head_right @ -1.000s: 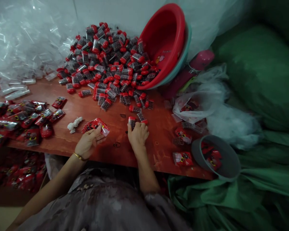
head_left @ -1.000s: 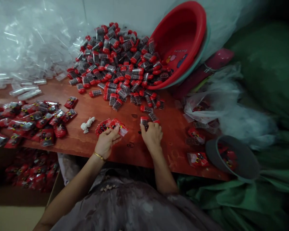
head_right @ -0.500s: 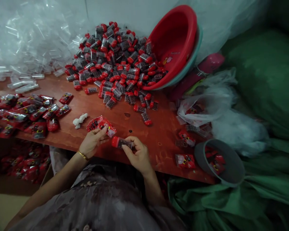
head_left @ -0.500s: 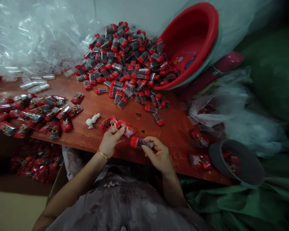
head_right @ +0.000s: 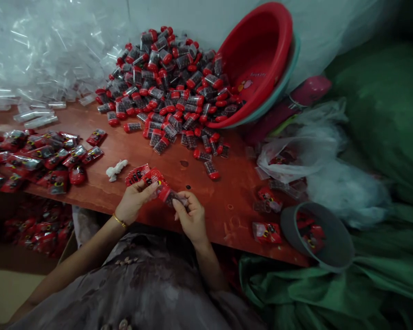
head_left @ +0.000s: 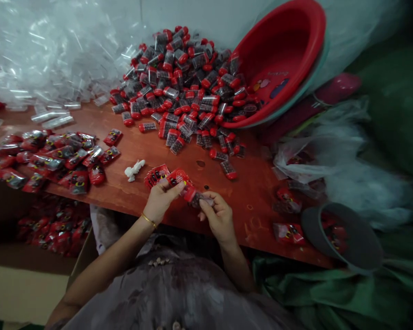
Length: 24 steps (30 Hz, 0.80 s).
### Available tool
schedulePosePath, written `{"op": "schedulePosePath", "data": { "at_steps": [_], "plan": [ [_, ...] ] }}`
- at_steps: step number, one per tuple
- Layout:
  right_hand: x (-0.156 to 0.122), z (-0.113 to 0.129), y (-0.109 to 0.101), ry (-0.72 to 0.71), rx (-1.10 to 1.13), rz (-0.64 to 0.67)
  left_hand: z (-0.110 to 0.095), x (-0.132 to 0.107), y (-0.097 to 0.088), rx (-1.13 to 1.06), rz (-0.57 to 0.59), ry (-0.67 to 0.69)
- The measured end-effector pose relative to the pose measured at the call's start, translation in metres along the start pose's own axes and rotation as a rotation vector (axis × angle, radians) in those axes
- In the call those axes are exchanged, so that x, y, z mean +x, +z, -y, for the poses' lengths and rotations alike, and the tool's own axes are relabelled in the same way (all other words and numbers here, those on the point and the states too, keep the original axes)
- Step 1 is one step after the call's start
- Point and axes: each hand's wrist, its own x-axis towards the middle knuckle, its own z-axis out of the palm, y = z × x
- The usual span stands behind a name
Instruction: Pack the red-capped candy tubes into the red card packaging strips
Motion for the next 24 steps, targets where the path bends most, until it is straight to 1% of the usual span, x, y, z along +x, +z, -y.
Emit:
{"op": "schedulePosePath", "data": {
  "at_steps": [4, 7, 9, 13, 15, 17, 19, 22, 24],
  "plan": [
    [0.000, -0.002, 0.005, -0.011, 0.042, -0.027, 0.008, 0.002, 0.001, -0.008, 0.026, 0.031],
    [-0.001, -0.005, 0.012, -0.061, -0.053, -0.117, 0.010, 0.002, 0.001, -0.019, 0.034, 0.006],
    [-0.002, -0.008, 0.018, -0.079, -0.064, -0.154, 0.010, 0.002, 0.002, -0.048, 0.018, -0.033],
    [-0.003, -0.013, 0.028, -0.043, 0.107, -0.085, 0.008, -0.002, 0.004, -0.073, 0.011, -0.114],
    [-0.004, -0.016, 0.029, -0.050, 0.085, -0.104, 0.009, -0.003, 0.005, -0.042, 0.026, -0.120],
    [-0.004, -0.018, 0.028, -0.075, 0.004, -0.122, 0.011, -0.003, 0.005, -0.031, 0.026, -0.104],
    [-0.004, -0.019, 0.026, -0.083, -0.035, -0.074, 0.013, -0.002, 0.004, -0.058, 0.021, -0.072],
    [-0.005, -0.018, 0.026, -0.042, 0.018, 0.041, 0.016, 0.000, 0.002, -0.081, 0.041, -0.030],
    [-0.005, -0.018, 0.027, -0.024, 0.036, 0.043, 0.017, 0.002, 0.001, -0.049, 0.064, -0.029]
  ]
}}
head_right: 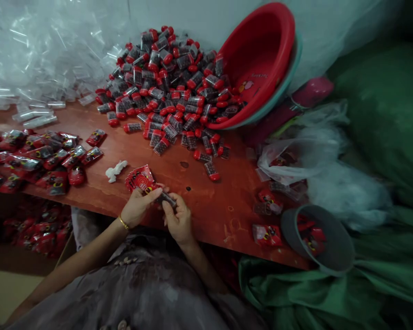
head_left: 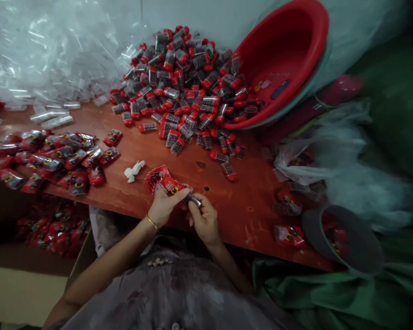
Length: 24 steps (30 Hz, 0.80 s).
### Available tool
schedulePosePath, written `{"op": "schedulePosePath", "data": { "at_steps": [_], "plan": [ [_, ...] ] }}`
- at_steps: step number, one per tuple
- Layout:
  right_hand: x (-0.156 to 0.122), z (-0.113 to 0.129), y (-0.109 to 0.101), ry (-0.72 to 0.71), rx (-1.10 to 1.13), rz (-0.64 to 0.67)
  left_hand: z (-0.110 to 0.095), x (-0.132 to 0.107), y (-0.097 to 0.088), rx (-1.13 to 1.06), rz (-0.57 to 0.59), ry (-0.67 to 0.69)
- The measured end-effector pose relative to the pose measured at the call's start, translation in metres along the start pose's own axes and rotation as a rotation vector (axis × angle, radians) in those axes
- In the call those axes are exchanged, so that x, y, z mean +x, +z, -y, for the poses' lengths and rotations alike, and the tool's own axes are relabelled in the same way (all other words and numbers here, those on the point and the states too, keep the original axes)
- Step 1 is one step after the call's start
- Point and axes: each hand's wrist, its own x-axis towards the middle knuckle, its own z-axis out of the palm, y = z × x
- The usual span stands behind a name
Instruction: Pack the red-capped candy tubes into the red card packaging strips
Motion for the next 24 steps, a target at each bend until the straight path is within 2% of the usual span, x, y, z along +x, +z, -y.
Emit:
{"op": "schedulePosePath", "data": {
  "at_steps": [4, 7, 10, 12, 14, 19, 24],
  "plan": [
    [0.001, 0.002, 0.003, -0.004, -0.021, -0.063, -0.001, 0.002, 0.000, 0.059, 0.040, -0.011],
    [0.003, 0.005, 0.004, 0.038, 0.112, 0.029, -0.002, -0.001, 0.003, 0.053, 0.056, -0.047],
    [0.002, 0.008, 0.009, 0.072, 0.166, 0.035, 0.001, -0.006, 0.007, -0.028, -0.023, -0.003],
    [0.000, 0.007, 0.013, 0.065, 0.124, -0.002, 0.003, -0.009, 0.009, -0.082, -0.098, 0.031],
    [-0.002, 0.005, 0.016, 0.040, 0.057, -0.026, 0.004, -0.010, 0.009, -0.091, -0.111, -0.001],
    [-0.005, 0.001, 0.018, -0.002, -0.048, -0.071, 0.000, -0.010, 0.009, 0.039, 0.004, -0.034],
    [-0.006, 0.004, 0.016, 0.068, 0.084, -0.036, -0.004, -0.014, 0.007, 0.134, 0.086, -0.105]
  ]
}}
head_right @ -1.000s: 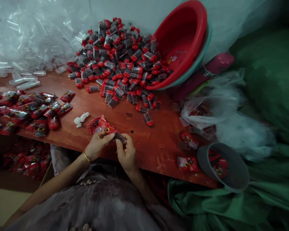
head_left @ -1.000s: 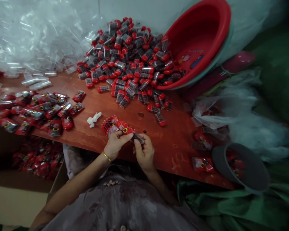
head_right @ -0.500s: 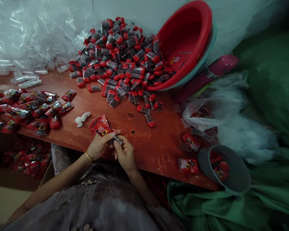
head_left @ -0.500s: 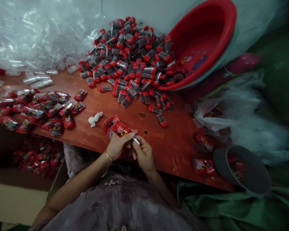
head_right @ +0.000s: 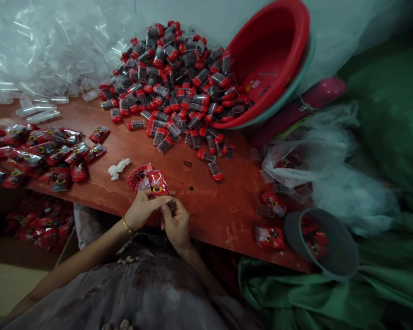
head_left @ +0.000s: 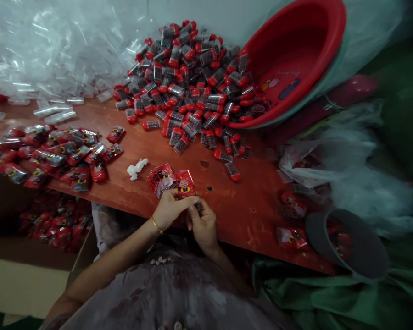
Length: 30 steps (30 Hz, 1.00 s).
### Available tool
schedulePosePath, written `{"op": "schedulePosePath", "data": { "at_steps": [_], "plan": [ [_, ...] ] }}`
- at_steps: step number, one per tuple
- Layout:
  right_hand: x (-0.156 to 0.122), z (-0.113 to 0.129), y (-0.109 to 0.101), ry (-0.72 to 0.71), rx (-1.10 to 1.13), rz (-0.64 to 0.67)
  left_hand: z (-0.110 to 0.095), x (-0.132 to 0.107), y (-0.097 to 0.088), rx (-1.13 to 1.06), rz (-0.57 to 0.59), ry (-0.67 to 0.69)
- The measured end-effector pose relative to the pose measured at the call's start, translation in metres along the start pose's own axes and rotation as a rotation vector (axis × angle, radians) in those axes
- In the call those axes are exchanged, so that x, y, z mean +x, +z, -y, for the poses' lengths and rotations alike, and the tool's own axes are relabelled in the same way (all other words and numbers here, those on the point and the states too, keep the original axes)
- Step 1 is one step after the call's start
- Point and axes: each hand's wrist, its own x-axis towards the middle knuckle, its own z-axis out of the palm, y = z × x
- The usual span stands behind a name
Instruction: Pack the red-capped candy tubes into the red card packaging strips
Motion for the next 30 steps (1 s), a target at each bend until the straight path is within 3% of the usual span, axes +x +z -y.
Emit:
{"op": "schedulePosePath", "data": {
  "at_steps": [5, 9, 16, 22, 26, 30],
  "plan": [
    [0.000, 0.003, -0.006, 0.003, 0.101, 0.129, -0.004, -0.001, -0.004, -0.031, -0.071, 0.126],
    [0.001, 0.004, -0.012, -0.023, 0.070, 0.246, -0.006, 0.003, -0.010, -0.037, -0.036, 0.066],
    [0.008, -0.003, -0.019, -0.103, -0.082, 0.087, 0.002, -0.002, -0.006, -0.050, 0.104, 0.001],
    [0.014, -0.004, -0.015, -0.154, -0.222, 0.050, 0.002, -0.002, -0.009, -0.130, 0.133, -0.098],
    [0.015, -0.004, -0.017, -0.355, -0.421, 0.010, 0.003, 0.000, -0.016, -0.167, 0.138, -0.137],
    [0.017, -0.009, -0.029, -0.640, -0.689, -0.127, 0.008, -0.004, -0.022, -0.159, 0.131, -0.262]
  ]
}}
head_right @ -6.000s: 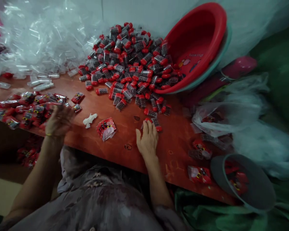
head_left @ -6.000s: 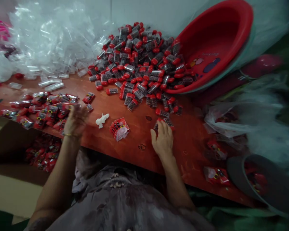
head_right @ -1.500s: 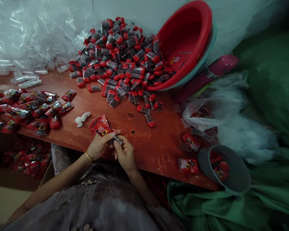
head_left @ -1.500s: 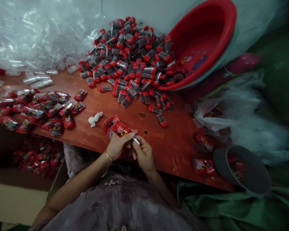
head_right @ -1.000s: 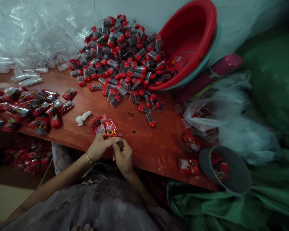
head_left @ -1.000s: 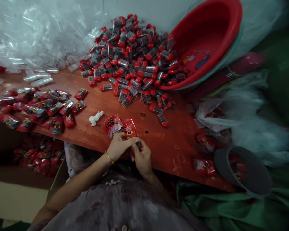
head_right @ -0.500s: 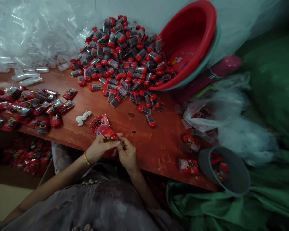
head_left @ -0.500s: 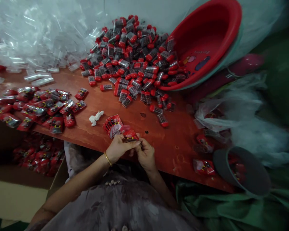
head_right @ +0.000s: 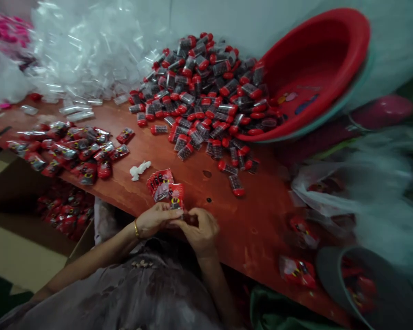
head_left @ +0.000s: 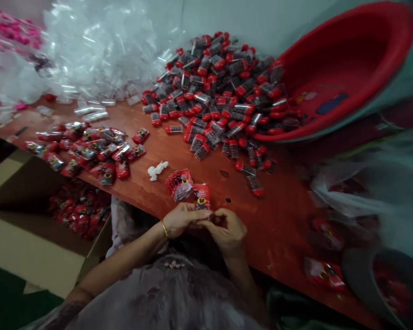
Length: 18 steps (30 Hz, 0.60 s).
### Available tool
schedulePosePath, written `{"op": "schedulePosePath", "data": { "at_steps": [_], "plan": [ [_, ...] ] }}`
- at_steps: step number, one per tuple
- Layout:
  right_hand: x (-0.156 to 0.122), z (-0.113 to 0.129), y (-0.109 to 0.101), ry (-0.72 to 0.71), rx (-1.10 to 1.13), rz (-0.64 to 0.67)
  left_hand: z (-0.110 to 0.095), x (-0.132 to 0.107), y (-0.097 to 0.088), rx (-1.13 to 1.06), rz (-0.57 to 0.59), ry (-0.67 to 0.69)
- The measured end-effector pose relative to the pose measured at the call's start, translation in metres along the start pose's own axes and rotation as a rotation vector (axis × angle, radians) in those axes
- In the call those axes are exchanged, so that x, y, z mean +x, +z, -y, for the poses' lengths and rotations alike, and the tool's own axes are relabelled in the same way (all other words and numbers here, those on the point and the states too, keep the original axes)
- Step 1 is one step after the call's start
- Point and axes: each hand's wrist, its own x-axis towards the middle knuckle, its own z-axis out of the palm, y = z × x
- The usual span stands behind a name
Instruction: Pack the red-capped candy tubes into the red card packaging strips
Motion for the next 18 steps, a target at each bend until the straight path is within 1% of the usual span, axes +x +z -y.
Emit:
{"op": "schedulePosePath", "data": {
  "at_steps": [2, 4, 6, 9, 12, 15, 18],
  "plan": [
    [0.001, -0.006, 0.000, -0.140, -0.060, -0.015, 0.001, -0.003, -0.002, -0.010, -0.004, -0.049],
    [0.002, -0.008, 0.002, -0.267, -0.052, 0.007, 0.000, -0.007, -0.003, -0.013, -0.009, -0.065],
    [0.004, -0.006, 0.005, -0.329, -0.027, 0.026, -0.003, -0.011, -0.003, -0.012, -0.023, -0.061],
    [0.007, 0.001, 0.010, -0.319, -0.019, 0.046, -0.008, -0.016, -0.003, -0.008, -0.043, 0.004],
    [0.013, 0.007, 0.011, -0.283, -0.026, 0.049, -0.012, -0.017, -0.002, 0.000, -0.030, 0.093],
    [0.017, 0.009, 0.012, -0.271, -0.006, 0.036, -0.010, -0.015, -0.001, 0.007, -0.045, 0.125],
    [0.017, 0.009, 0.014, -0.285, 0.015, 0.037, -0.007, -0.010, -0.003, 0.013, -0.088, 0.123]
  ]
}}
